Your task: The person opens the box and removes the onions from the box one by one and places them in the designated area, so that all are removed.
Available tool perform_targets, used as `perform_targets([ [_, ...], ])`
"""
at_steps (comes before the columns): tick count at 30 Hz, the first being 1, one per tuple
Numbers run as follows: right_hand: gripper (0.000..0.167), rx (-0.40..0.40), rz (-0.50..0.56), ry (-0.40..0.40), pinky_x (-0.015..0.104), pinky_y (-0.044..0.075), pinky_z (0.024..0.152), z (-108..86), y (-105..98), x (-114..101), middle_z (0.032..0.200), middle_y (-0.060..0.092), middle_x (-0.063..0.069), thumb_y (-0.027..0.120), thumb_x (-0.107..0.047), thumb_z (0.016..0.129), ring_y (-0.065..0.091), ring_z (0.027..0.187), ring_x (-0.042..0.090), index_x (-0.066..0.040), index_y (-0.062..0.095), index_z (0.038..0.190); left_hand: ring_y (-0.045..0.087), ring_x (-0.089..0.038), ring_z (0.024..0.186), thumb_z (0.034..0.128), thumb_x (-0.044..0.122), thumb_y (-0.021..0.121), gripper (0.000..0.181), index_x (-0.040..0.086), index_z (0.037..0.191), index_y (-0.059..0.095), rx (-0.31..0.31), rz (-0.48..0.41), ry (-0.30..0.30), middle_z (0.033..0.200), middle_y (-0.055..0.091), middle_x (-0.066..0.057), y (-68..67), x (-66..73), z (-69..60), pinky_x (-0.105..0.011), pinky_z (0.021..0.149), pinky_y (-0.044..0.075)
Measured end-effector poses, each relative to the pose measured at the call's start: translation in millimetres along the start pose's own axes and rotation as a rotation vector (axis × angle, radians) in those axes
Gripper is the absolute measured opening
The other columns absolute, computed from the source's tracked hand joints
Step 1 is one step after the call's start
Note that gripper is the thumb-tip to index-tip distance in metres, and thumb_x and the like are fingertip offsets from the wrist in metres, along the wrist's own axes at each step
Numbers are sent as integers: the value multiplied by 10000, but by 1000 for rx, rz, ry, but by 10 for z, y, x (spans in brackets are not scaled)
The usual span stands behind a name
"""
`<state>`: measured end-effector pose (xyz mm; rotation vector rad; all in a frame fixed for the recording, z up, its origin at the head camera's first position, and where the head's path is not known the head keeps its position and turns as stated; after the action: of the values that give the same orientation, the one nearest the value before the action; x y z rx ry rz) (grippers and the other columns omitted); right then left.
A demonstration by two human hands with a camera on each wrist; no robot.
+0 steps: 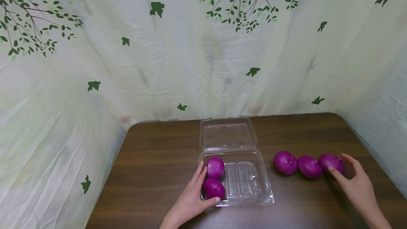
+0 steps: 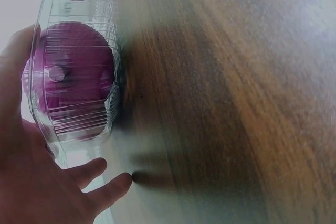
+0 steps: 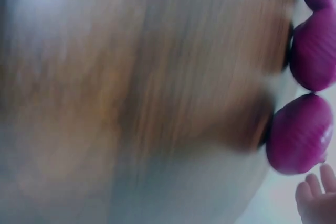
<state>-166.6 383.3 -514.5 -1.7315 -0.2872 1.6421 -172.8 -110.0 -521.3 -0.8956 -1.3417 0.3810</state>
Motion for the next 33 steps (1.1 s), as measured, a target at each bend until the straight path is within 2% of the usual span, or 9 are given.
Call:
perform_targets([
  [2,716,63,-4,-30,296,229,1119,-53,-20,-91,1483,387,274,650,-349,954,347,1382,327,-82,318,1530,298,-349,1416,788,649,704,1022,135,1562,277,0,-1,1,1647,66,49,0,0,3,-630,975,394],
  [5,635,131,-3,-105,125,271,973,-126,-36,-255,1416,465,224,675,-271,945,415,1290,65,-123,401,1499,295,-347,1418,790,642,707,1021,136,1563,273,0,0,3,1648,66,41,2,-3,8,-628,974,397],
  [7,593,162,-14,-159,108,295,812,-157,-36,-375,1370,495,174,692,-227,932,426,1145,-24,-151,454,1471,294,-346,1419,792,637,709,1019,137,1564,270,0,-1,4,1649,68,34,2,-4,11,-628,973,398],
  [11,573,174,14,-259,96,305,837,-203,21,-580,1416,487,6,716,-158,910,394,1161,-81,-189,504,1441,289,-343,1421,793,632,711,1016,141,1565,268,1,-3,3,1649,66,35,2,-7,15,-632,971,396],
  [14,582,166,48,-332,57,236,939,-243,84,-719,1450,467,-40,725,-103,895,341,1253,-96,-180,516,1433,282,-342,1424,792,633,711,1019,146,1567,263,-1,0,0,1649,58,45,4,-5,18,-635,974,392],
  [17,587,154,70,-398,58,217,991,-286,151,-867,1441,487,37,733,-41,873,337,1299,-66,-147,533,1414,275,-343,1426,793,630,712,1021,146,1569,258,-3,6,-1,1649,52,46,6,0,23,-637,979,387],
  [20,585,126,102,-431,69,262,999,-310,231,-989,1415,512,82,738,9,851,387,1283,-48,-129,553,1389,274,-344,1426,792,631,712,1024,147,1570,255,-5,9,-5,1649,46,50,7,-1,25,-639,980,385],
  [27,585,51,191,-478,119,315,1009,-378,477,-1188,1392,542,66,750,51,820,447,1281,41,-103,579,1358,287,-345,1421,789,640,710,1022,156,1569,260,-4,11,-11,1647,45,67,7,-10,16,-639,970,394],
  [33,564,-5,236,-627,156,358,1011,-490,721,-1407,1357,564,110,750,95,792,507,1246,117,-47,596,1315,296,-345,1419,787,648,705,1022,154,1567,267,-3,5,-19,1645,49,78,2,-10,8,-652,954,398],
])
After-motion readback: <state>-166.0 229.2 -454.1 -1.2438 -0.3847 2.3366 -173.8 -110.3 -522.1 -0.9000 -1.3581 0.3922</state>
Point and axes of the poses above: each hand's wrist, its own z-axis towards the middle knuckle, its own y-axis out of the palm, x = y × z, the point moved 8 cm from there along z, towards the middle knuckle
